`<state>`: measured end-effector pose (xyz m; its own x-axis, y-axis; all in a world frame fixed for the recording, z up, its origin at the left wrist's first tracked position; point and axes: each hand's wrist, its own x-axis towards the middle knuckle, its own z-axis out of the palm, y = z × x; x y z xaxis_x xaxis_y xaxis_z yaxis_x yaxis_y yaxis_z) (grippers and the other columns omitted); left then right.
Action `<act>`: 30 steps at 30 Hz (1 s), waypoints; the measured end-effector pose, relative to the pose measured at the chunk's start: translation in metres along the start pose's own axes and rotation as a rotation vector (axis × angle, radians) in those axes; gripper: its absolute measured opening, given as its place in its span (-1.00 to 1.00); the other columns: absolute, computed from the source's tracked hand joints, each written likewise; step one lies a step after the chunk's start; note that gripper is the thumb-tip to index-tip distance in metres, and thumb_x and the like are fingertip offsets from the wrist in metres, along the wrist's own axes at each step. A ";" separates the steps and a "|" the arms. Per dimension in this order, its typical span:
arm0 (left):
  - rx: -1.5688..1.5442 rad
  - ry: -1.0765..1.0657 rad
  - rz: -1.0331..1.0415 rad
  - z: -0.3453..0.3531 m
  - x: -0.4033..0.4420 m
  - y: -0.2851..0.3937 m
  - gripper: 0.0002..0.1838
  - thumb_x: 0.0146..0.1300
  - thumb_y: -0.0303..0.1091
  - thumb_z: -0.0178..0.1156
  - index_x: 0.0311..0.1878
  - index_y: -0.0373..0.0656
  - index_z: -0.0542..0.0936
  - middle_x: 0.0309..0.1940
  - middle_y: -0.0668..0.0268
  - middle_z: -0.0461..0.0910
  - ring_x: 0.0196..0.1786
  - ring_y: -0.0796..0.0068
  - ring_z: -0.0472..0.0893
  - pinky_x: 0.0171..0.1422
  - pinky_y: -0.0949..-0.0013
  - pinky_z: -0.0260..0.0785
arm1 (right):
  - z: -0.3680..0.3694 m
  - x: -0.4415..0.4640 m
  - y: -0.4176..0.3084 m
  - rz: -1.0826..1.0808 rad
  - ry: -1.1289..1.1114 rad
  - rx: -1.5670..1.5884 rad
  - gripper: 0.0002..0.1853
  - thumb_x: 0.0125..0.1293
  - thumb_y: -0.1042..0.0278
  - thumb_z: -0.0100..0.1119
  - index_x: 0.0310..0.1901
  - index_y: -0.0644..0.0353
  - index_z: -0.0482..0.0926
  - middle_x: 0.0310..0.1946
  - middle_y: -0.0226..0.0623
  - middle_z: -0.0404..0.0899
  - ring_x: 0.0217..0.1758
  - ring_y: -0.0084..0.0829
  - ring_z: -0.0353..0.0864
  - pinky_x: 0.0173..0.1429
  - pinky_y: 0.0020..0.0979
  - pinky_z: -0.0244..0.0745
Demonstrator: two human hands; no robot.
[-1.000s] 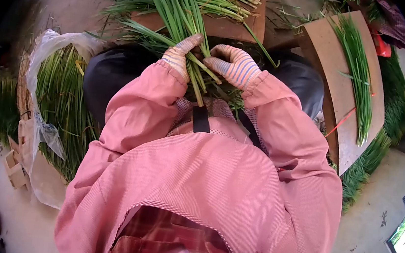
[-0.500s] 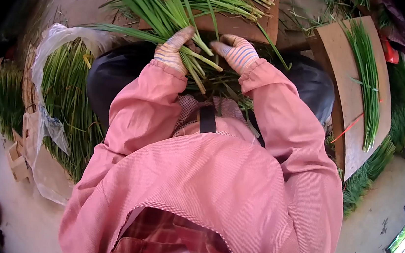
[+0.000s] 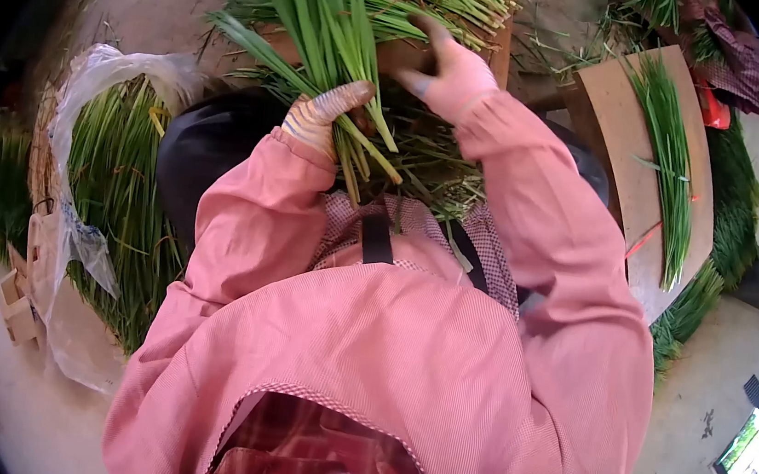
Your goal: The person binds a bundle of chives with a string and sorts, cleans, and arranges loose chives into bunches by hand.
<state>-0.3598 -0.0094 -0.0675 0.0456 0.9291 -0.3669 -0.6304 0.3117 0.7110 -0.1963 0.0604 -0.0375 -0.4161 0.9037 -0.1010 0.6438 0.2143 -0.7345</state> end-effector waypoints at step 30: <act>-0.098 0.286 -0.049 -0.019 0.031 0.008 -0.76 0.03 -0.42 0.18 -0.21 -0.27 0.44 -0.34 0.11 0.54 -0.25 0.21 0.57 -0.33 0.23 0.51 | 0.015 0.000 0.013 0.424 -0.027 0.723 -0.74 0.18 0.16 0.07 -0.19 0.14 0.52 -0.58 -0.48 0.46 -0.60 -0.62 0.42 -0.48 -0.53 0.41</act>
<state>-0.3780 0.0182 -0.0842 -0.1336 0.8154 -0.5632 -0.7051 0.3212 0.6323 -0.1972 0.0575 -0.0568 -0.2525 0.8432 -0.4746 0.1823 -0.4402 -0.8792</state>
